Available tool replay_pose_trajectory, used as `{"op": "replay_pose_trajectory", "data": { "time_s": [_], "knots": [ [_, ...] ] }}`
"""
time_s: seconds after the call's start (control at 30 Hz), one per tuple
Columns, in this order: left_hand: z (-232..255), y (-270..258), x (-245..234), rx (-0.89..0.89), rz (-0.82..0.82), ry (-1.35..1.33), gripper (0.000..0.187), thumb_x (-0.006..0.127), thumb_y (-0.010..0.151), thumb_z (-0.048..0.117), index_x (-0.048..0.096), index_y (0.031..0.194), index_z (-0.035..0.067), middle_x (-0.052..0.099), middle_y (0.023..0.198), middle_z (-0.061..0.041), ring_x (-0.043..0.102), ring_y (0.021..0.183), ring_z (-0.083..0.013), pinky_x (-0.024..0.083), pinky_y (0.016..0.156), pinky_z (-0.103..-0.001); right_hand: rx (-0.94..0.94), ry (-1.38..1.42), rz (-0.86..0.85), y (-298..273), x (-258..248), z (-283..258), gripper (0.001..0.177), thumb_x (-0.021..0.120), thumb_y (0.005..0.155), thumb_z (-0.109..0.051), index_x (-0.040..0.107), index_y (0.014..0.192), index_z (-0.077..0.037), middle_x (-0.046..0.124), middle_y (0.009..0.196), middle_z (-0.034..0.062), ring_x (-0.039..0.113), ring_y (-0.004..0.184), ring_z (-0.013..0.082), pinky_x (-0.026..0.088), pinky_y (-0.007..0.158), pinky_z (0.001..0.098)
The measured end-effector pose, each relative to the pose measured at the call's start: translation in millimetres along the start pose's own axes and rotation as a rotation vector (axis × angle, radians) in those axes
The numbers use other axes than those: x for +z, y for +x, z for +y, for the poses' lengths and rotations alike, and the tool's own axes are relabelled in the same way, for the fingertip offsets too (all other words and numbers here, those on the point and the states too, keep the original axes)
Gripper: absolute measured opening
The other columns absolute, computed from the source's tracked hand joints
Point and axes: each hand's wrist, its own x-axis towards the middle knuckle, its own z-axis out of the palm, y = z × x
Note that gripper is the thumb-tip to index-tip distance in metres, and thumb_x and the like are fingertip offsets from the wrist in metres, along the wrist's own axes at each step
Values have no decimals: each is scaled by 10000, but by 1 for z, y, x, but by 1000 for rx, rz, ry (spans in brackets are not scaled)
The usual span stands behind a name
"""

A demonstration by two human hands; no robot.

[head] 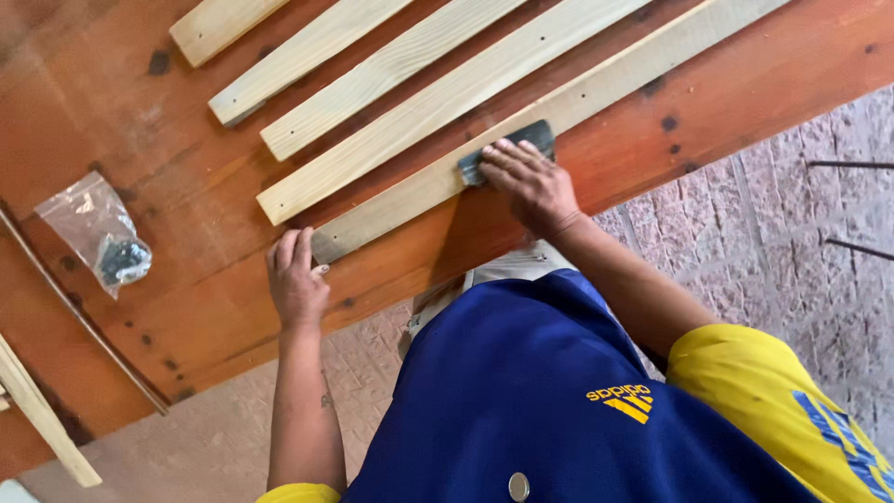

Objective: The person sands several wooden planks by hand using a piece of sandpaper on a large wooden table.

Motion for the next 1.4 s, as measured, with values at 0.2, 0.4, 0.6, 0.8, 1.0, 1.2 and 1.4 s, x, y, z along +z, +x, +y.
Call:
{"op": "replay_pose_trajectory", "data": {
  "time_s": [0.2, 0.4, 0.6, 0.8, 1.0, 1.2, 1.4],
  "knots": [
    [-1, -1, 4, -29, -15, -11, 837, 805, 607, -73, 582, 1407, 26, 550, 1341, -172, 518, 1251, -396, 401, 1138, -493, 29, -121, 26, 13, -43, 28, 333, 637, 910, -100, 811, 1160, -233, 789, 1251, 8, 720, 1202, 209, 484, 1122, 347],
    [-5, -3, 9, -41, 13, -47, 870, 848, 581, -44, 587, 1404, 69, 557, 1327, -148, 549, 1243, -380, 432, 1127, -481, -33, -9, 27, 9, -39, 36, 348, 590, 919, 20, 827, 1133, -116, 789, 1276, 122, 723, 1209, 312, 522, 1108, 390],
    [3, 5, -11, -63, 2, -143, 842, 911, 600, 21, 589, 1378, 36, 574, 1303, -178, 555, 1214, -416, 408, 1095, -519, -177, -213, 11, 32, -19, -13, 333, 607, 976, -13, 836, 1165, -164, 820, 1256, 80, 761, 1186, 254, 560, 1085, 358],
    [16, 12, -5, -38, -42, -57, 1020, 1011, 564, 231, 542, 1458, 81, 526, 1419, -129, 483, 1330, -369, 359, 1133, -554, -303, 129, 7, 66, 39, -152, 336, 557, 982, -14, 812, 1110, -191, 789, 1233, 70, 733, 1170, 271, 545, 1038, 395],
    [23, 14, -7, -48, -123, -123, 1123, 995, 678, 165, 342, 1587, 84, 528, 1450, -155, 447, 1393, -351, 328, 1173, -607, -371, 41, -32, 75, 90, -223, 205, 632, 980, -127, 797, 1092, -173, 784, 1156, 80, 739, 1125, 254, 572, 990, 385],
    [14, 15, 18, 136, 233, -185, 664, 735, 860, 23, 503, 1481, 29, 644, 1279, -154, 592, 1247, -331, 436, 1099, -489, -382, 6, -22, 58, 120, -217, 196, 609, 1008, -177, 775, 1113, -177, 766, 1161, 66, 719, 1154, 247, 541, 1034, 386],
    [15, 21, 18, 169, 269, -233, 608, 651, 844, -107, 562, 1433, 14, 640, 1298, -187, 613, 1209, -388, 466, 1089, -487, -289, 81, -70, 49, 106, -188, 232, 579, 1020, -182, 761, 1164, -170, 749, 1230, 70, 696, 1202, 249, 515, 1064, 397]
  ]
}}
